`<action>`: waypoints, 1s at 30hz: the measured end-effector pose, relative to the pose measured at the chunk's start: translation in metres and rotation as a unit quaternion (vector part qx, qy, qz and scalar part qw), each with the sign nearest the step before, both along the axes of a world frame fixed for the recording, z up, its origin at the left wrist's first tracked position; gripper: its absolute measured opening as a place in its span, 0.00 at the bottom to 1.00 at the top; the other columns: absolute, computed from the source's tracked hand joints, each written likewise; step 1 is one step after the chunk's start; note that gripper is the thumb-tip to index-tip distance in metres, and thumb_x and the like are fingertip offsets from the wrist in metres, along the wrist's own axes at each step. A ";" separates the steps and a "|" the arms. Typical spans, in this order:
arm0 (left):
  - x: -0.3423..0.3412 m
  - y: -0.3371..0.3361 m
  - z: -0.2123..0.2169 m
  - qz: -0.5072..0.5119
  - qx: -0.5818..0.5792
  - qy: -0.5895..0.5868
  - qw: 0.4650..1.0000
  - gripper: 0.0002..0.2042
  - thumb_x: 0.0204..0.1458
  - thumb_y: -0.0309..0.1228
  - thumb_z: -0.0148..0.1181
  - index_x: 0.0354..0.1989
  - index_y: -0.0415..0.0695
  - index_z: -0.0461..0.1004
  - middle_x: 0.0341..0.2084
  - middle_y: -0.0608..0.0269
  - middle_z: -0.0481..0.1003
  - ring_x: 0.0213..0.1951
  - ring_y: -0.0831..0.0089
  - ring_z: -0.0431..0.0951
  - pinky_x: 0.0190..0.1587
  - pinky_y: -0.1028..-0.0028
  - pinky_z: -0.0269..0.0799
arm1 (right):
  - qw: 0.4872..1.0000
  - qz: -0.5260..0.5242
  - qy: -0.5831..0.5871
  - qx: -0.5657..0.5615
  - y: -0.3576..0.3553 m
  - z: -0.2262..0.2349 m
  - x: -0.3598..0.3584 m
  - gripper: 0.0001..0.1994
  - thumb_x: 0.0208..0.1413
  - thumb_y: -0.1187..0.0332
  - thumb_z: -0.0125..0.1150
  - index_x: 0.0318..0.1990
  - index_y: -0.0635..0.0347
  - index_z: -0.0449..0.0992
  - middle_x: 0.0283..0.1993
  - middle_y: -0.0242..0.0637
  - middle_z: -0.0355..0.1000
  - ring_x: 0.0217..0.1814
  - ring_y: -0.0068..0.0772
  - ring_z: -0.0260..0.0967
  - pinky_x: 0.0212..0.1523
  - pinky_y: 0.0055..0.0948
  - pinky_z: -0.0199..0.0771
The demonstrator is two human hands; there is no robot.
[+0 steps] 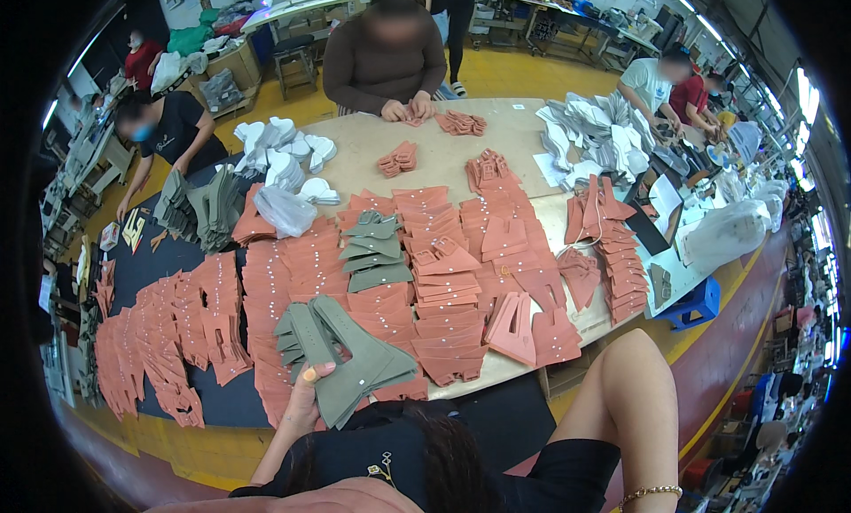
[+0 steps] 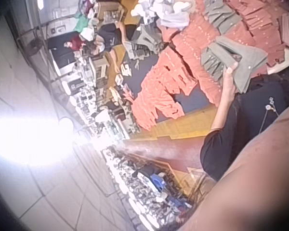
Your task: The person sorts and stacks green and pink fabric pieces with metal buckles on a large table. They pick up pieces, align them, and place them into neat piles while other workers are visible in the background.
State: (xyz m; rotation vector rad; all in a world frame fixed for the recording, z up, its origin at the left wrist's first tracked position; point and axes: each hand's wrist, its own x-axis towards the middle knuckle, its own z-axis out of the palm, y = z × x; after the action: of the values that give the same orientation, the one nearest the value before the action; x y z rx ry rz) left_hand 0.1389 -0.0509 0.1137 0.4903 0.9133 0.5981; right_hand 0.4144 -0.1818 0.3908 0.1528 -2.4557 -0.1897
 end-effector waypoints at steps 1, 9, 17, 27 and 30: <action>0.000 0.000 0.000 0.001 0.002 0.002 1.000 0.25 0.43 0.32 0.63 0.49 0.39 0.64 0.45 0.55 0.68 0.49 0.67 0.71 0.51 0.66 0.74 | 1.000 0.001 -0.001 0.001 0.000 0.000 0.000 0.26 0.39 0.59 0.69 0.47 0.62 0.75 0.44 0.38 0.75 0.49 0.40 0.72 0.56 0.41 0.65; -0.001 0.000 -0.005 -0.013 0.008 0.007 1.000 0.26 0.43 0.34 0.62 0.51 0.39 0.63 0.47 0.55 0.67 0.52 0.66 0.69 0.55 0.65 0.69 | 1.000 -0.007 0.009 -0.007 0.002 0.000 0.001 0.27 0.38 0.57 0.71 0.47 0.61 0.75 0.44 0.37 0.75 0.49 0.41 0.72 0.57 0.42 0.64; -0.002 0.001 -0.004 -0.022 0.033 0.022 0.999 0.22 0.47 0.37 0.59 0.49 0.39 0.65 0.45 0.57 0.69 0.50 0.66 0.70 0.53 0.67 0.70 | 0.998 0.005 0.061 -0.033 0.008 -0.003 0.010 0.29 0.37 0.54 0.72 0.47 0.61 0.75 0.44 0.37 0.75 0.49 0.42 0.72 0.58 0.43 0.63; -0.001 0.004 -0.002 0.003 -0.004 -0.007 1.000 0.24 0.50 0.41 0.57 0.51 0.39 0.66 0.42 0.54 0.71 0.43 0.66 0.75 0.47 0.67 0.74 | 0.851 -0.328 0.123 -0.391 0.086 -0.154 -0.007 0.34 0.37 0.50 0.73 0.53 0.55 0.71 0.52 0.38 0.68 0.56 0.44 0.65 0.61 0.48 0.59; -0.003 0.005 0.010 -0.005 -0.019 0.018 1.000 0.25 0.51 0.42 0.55 0.54 0.38 0.65 0.45 0.52 0.72 0.44 0.65 0.76 0.46 0.66 0.75 | 0.844 -0.378 -0.066 -0.375 0.106 -0.222 -0.047 0.41 0.39 0.48 0.71 0.64 0.40 0.61 0.68 0.40 0.53 0.70 0.47 0.51 0.66 0.55 0.51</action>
State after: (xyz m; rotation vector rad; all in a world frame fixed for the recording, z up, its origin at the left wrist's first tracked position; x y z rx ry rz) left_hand 0.1363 -0.0454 0.1232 0.4721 0.9534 0.5626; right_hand 0.3674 -0.0755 0.1684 -1.1792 -2.3995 0.4712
